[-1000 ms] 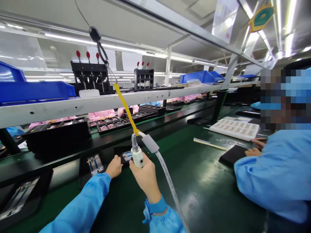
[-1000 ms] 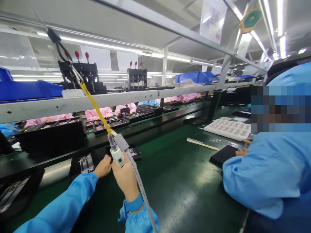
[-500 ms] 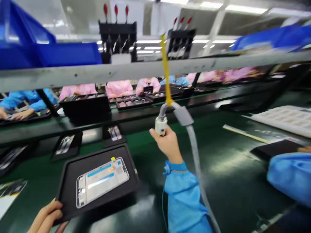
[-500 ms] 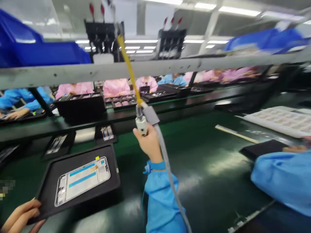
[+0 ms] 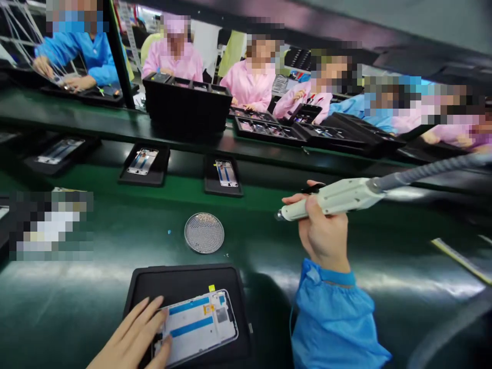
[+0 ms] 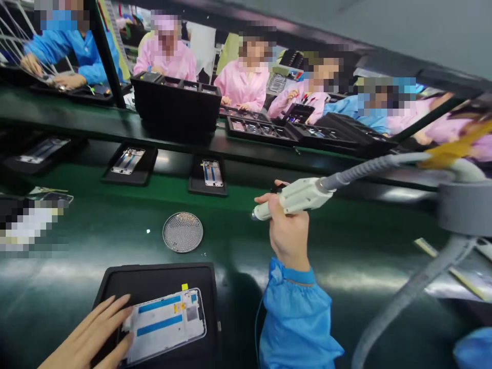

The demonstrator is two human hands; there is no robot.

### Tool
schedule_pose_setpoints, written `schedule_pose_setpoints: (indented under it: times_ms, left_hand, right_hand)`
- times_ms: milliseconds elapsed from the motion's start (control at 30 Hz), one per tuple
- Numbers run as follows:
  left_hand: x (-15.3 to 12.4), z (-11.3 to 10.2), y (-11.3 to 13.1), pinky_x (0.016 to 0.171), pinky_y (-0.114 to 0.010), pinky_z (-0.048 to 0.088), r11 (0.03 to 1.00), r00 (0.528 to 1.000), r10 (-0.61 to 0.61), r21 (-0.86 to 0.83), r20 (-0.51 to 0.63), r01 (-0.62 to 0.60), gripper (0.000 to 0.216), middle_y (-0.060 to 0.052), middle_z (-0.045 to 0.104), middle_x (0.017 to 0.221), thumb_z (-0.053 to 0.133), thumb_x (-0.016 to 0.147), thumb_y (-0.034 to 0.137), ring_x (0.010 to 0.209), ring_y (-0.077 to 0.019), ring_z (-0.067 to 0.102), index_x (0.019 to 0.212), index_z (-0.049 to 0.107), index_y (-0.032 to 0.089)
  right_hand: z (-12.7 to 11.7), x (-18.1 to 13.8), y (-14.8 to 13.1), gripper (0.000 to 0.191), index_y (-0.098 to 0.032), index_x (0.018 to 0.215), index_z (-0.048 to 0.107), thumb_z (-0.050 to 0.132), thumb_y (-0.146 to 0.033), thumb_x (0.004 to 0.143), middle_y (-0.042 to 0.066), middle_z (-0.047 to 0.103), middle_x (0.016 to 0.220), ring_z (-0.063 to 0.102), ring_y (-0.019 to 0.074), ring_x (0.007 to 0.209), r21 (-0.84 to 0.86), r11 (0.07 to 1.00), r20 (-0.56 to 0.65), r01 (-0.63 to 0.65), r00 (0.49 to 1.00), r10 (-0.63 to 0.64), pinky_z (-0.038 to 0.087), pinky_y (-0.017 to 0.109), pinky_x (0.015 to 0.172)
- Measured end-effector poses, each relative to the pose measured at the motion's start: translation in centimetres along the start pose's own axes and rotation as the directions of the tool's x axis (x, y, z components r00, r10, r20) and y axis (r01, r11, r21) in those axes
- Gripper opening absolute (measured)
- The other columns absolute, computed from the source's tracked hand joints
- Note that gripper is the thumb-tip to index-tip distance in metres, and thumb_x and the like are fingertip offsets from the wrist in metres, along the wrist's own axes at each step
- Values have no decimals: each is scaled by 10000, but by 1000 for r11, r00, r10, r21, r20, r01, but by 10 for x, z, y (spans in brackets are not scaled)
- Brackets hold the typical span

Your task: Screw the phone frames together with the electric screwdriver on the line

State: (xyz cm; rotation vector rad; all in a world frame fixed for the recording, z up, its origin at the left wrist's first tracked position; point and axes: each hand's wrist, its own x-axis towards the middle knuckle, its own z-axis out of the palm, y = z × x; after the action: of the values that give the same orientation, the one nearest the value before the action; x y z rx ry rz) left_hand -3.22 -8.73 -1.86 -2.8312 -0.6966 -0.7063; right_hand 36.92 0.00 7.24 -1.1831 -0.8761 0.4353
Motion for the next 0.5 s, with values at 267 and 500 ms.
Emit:
schedule_pose_setpoints:
  times_ms: [267,500]
  left_hand:
    - [54,32,-13,985,-385,385,976,972,211,-75,104,-203,309,-88,715,1141,507,923,319,1087,-242,617,1103,708,166]
    - [60,39,-32,955,-356,405,955,964,249,-190,88,-229,329,-89,709,1187,506,930,305,1080,-227,615,1120,718,141]
  right_hand:
    - [68,-42,-1,285,-211,960,554,712,-240,723,-80,537,560,545,108,536,56,995,110,-79,991,72,512,355,669]
    - [143,-60,18,192,-216,930,544,652,-181,774,-73,548,562,551,110,540,155,964,362,-217,920,149,475,320,617]
